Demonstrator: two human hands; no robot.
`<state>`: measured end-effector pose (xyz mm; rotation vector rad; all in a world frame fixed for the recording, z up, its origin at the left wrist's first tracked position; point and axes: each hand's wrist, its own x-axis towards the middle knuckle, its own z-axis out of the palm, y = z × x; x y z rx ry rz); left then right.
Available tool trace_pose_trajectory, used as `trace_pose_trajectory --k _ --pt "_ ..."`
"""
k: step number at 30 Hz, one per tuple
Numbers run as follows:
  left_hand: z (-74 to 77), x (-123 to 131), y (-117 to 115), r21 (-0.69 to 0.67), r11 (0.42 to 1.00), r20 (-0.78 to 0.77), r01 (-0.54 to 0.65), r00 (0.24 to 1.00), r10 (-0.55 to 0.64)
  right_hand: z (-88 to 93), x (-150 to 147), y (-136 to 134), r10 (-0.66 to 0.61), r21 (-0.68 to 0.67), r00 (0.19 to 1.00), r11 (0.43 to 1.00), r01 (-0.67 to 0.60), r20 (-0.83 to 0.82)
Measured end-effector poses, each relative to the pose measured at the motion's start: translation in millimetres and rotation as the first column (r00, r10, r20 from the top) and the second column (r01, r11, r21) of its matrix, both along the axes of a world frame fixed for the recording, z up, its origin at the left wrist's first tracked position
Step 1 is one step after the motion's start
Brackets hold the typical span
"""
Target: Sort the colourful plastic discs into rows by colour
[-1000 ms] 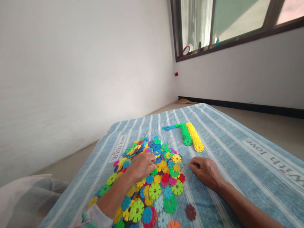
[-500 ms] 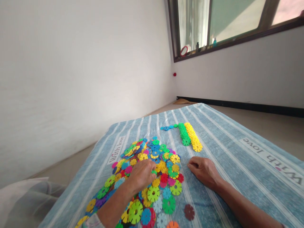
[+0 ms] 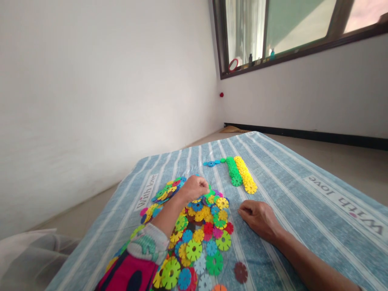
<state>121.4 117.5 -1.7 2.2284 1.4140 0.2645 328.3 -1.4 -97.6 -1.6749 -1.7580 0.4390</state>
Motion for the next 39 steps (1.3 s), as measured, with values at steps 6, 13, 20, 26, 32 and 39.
trace_pose_trajectory --k 6,13,20,26,32,39 --pt "-18.1 25 22 0.022 1.000 -0.091 -0.018 0.996 0.020 -0.6 0 1 -0.016 0.007 1.000 1.000 0.016 -0.003" --pt "-15.3 25 17 0.042 0.999 -0.271 -0.007 0.962 0.018 -0.7 0 1 -0.006 0.023 1.000 1.000 0.007 -0.004" --pt "-13.5 30 13 -0.008 1.000 -0.415 -0.006 0.910 0.002 0.5 0 1 -0.002 0.011 1.000 1.000 0.003 -0.011" --pt "-14.8 30 16 -0.078 0.997 -0.435 -0.006 0.900 -0.028 1.7 -1 1 -0.010 0.011 1.000 1.000 0.010 -0.008" --pt "-20.1 29 20 -0.105 0.994 -0.376 0.002 0.925 -0.042 1.7 -1 1 -0.008 -0.002 1.000 1.000 0.008 -0.011" --pt "-23.1 25 23 -0.114 0.993 -0.349 0.028 0.935 -0.066 1.0 -1 1 -0.012 0.012 1.000 1.000 0.012 -0.013"
